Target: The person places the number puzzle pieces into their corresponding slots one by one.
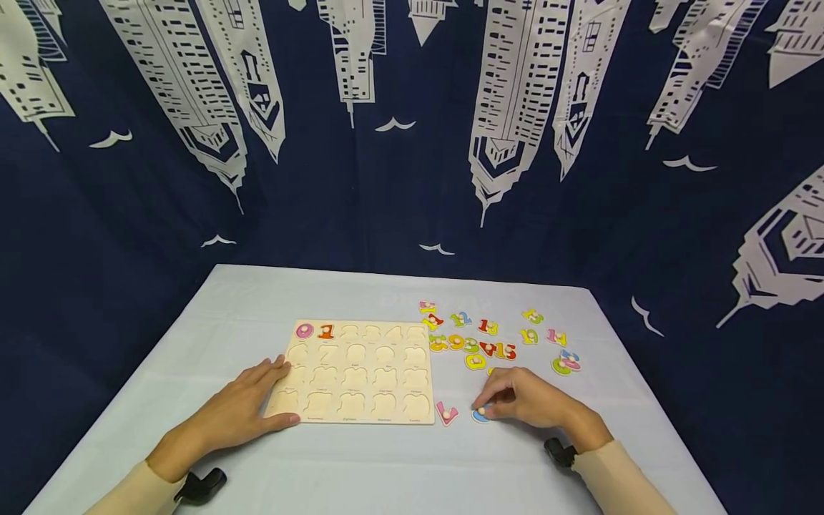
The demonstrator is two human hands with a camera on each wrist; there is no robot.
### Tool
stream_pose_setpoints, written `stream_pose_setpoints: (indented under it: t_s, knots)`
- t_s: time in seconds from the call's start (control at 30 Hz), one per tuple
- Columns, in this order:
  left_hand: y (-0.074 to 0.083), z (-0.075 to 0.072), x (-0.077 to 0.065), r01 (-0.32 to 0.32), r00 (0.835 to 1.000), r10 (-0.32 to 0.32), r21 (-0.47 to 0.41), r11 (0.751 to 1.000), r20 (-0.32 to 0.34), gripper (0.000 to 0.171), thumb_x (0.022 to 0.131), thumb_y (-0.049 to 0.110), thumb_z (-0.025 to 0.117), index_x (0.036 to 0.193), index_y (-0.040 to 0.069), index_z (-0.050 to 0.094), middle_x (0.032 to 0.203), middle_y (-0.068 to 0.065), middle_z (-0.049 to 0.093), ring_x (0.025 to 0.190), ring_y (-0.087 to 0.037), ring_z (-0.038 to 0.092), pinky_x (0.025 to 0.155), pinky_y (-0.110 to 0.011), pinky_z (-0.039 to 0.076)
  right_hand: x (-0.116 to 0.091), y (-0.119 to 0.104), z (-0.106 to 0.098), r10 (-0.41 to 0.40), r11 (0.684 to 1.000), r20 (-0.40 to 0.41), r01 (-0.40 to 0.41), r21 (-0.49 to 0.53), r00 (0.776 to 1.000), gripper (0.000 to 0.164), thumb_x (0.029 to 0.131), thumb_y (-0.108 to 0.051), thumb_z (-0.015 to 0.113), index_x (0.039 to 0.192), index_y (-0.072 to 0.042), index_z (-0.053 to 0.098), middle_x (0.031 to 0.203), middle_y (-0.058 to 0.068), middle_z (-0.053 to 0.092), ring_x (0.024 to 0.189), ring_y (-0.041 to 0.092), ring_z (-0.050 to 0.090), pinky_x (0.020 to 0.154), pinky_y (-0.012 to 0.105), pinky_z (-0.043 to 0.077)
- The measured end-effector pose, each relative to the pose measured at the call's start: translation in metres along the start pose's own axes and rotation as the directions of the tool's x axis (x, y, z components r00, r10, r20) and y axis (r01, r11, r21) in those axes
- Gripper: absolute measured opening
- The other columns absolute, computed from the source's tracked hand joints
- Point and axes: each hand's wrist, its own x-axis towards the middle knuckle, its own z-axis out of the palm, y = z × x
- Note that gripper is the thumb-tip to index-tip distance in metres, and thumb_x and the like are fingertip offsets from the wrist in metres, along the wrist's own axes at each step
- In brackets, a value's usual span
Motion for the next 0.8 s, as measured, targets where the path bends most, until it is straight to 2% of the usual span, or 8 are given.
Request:
stream_pose_setpoints:
  t_s: [0.13,0.3,0.4,0.53,0.8]
  knots:
    - [-0.0005,0.0008,-0.0001,0.003,1.0,-0.003,-0.003,1.0,-0.001,0.113,0.095,0.074,0.085,0.173,0.0,0.051,0.185,-0.026,0.045,0.167,-0.057,0.047,0.13,-0.075,0.048,0.0011,0.0,0.0022,-0.008,1.0,-0.023,0.008,-0.009,1.0,0.014,0.099,-0.017,0.094,0.113,-0.021,0.092,0.109,0.003,0.081,0.092,0.017,0.07,0.082,0.021,0.058]
    - [-0.0025,0.0027,-0.002,0.015,1.0,-0.015,-0.011,1.0,0.004,0.113,0.095,0.074,0.086,0.173,-0.001,0.052,0.184,-0.026,0.045,0.167,-0.058,0.047,0.13,-0.075,0.048,0.002,0.0019,0.006,-0.005,0.998,-0.058,0.002,-0.062,0.998,0.012,0.098,-0.025,0.096,0.106,-0.025,0.087,0.102,-0.001,0.076,0.086,0.01,0.066,0.077,0.021,0.056]
    - [-0.0028,0.0034,-0.0032,0.016,1.0,-0.016,-0.008,1.0,0.009,0.113,0.095,0.074,0.086,0.173,-0.001,0.051,0.184,-0.027,0.046,0.166,-0.058,0.047,0.129,-0.076,0.048,0.0034,0.0033,0.0069,0.01,0.997,-0.068,-0.015,-0.075,0.998,0.016,0.098,-0.025,0.097,0.11,-0.025,0.086,0.103,-0.002,0.076,0.085,0.007,0.065,0.076,0.021,0.055]
    - [-0.0016,0.0031,-0.0033,0.012,1.0,-0.012,-0.009,1.0,0.01,0.114,0.095,0.075,0.085,0.173,-0.001,0.051,0.184,-0.027,0.046,0.166,-0.058,0.047,0.128,-0.076,0.049,0.0051,0.0037,0.0053,0.027,0.999,-0.05,-0.029,-0.041,0.998,0.02,0.098,-0.019,0.096,0.116,-0.024,0.09,0.109,-0.001,0.079,0.088,0.009,0.067,0.079,0.02,0.056]
    - [-0.0003,0.0009,0.0013,-0.003,1.0,0.003,0.005,1.0,0.003,0.114,0.095,0.075,0.085,0.173,0.0,0.051,0.184,-0.026,0.046,0.167,-0.057,0.048,0.128,-0.075,0.049,0.0045,0.0043,0.0026,0.034,0.999,-0.044,-0.036,-0.04,0.998,0.012,0.101,-0.022,0.094,0.111,-0.027,0.09,0.108,-0.003,0.078,0.093,0.009,0.068,0.083,0.019,0.057]
